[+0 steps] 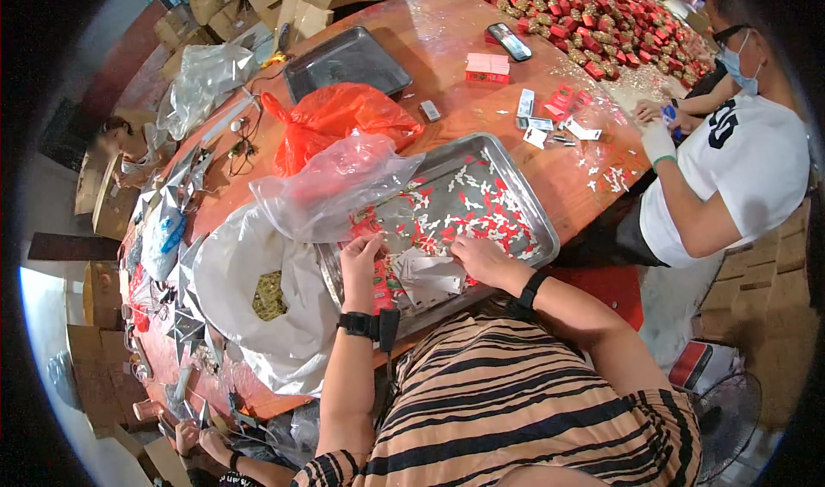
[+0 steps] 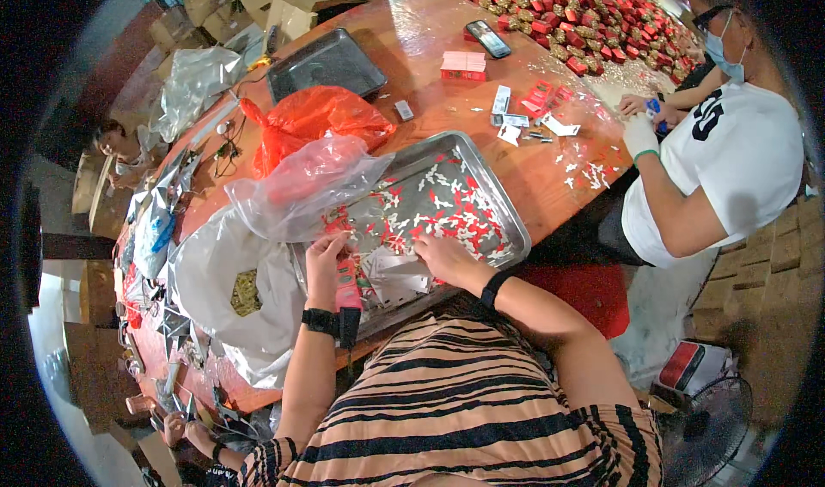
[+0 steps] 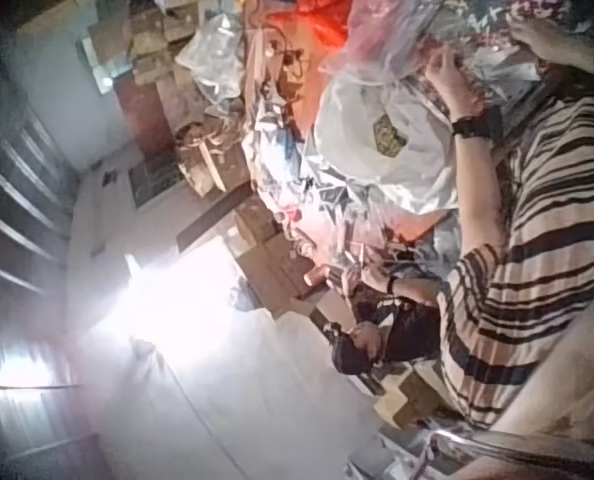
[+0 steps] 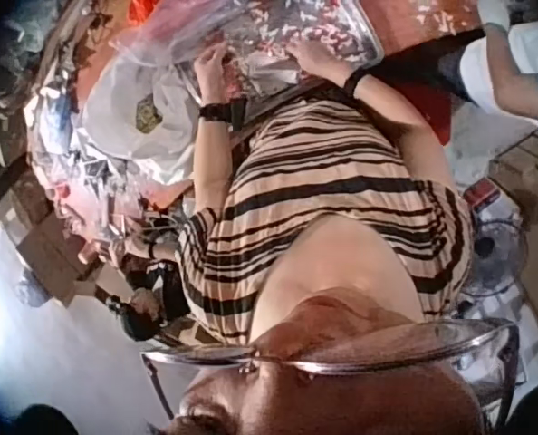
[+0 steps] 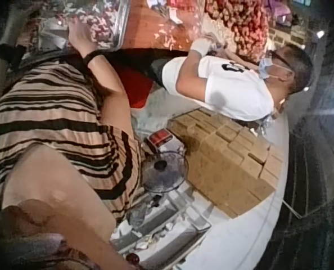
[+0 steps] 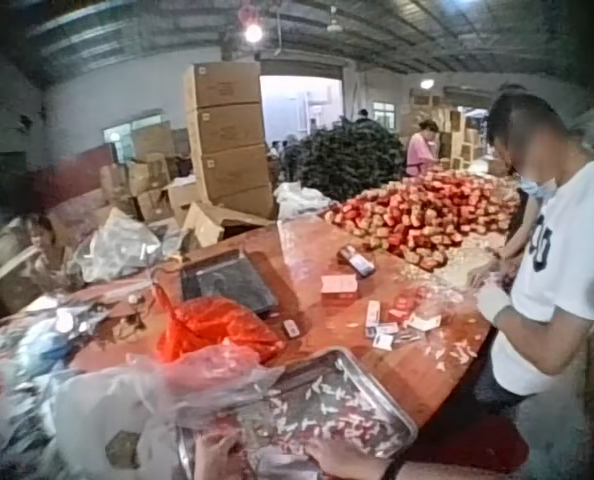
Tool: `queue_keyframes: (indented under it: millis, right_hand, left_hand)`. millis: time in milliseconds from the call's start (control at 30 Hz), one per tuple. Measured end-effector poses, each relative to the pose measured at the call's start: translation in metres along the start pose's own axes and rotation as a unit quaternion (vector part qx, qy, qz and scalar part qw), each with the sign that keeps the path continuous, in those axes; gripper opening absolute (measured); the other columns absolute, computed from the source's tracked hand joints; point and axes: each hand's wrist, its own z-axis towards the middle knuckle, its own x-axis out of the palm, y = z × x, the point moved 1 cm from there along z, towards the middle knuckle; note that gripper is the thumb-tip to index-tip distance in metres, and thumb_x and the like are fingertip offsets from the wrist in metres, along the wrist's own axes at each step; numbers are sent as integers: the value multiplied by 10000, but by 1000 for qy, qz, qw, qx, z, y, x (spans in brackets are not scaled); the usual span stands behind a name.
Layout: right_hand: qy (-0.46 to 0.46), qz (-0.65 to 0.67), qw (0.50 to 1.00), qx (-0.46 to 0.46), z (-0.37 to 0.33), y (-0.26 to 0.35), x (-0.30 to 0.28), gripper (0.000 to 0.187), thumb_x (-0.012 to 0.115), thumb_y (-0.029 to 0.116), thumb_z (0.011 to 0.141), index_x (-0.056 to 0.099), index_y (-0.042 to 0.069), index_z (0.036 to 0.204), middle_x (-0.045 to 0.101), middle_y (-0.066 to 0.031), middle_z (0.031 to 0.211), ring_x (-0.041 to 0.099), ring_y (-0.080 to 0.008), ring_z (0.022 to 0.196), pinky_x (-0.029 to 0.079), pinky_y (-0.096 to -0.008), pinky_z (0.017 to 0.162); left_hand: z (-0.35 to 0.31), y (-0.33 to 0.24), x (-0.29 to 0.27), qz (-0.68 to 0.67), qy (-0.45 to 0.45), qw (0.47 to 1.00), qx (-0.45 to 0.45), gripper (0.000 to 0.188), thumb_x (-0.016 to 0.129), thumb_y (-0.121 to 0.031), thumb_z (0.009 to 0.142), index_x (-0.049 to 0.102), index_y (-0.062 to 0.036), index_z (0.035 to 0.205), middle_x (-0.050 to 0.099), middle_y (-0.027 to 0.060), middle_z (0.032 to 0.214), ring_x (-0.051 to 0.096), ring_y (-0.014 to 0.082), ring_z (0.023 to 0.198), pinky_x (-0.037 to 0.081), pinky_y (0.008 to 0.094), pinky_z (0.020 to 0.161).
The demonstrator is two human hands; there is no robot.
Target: The person sits at a table and folds small white paper pieces into triangular shapes, placing them into a metal tray. They repeatedly pick up flat paper, fold it, and drop it into the tray, while a coworker works on a separate pile of red items in the background.
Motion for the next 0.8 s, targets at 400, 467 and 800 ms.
queue_keyframes:
  millis: [400, 467, 800]
  right_hand:
    - [-43, 272, 958, 76, -6, -13, 1, 94, 591, 66, 748, 604, 7, 820, 586, -117, 786, 585, -267, 694, 461, -350, 633]
    - [-88, 186, 976, 74, -2, -16, 10, 84, 590, 81, 750, 607, 12, 794, 566, -110, 778, 572, -259, 744, 457, -354, 656]
    - [-52, 450, 879, 148, -7, 14, -43, 49, 523, 39, 840, 501, -1, 857, 575, -76, 681, 542, -119, 483, 398, -238, 430]
  left_hand:
    - [-27, -9, -9, 17, -10, 1000, -5, 161, 577, -116, 842, 649, 21, 887, 642, 57, 745, 585, 101, 652, 464, 224, 625]
    - [-26, -7, -8, 24, -11, 1000, -8, 157, 574, -108, 841, 651, 18, 891, 647, 52, 753, 589, 94, 665, 465, 216, 634]
    - [-18, -2, -1, 24, 36, 998, 36, 158, 570, -92, 830, 650, 36, 876, 649, 68, 819, 583, 110, 734, 456, 231, 685]
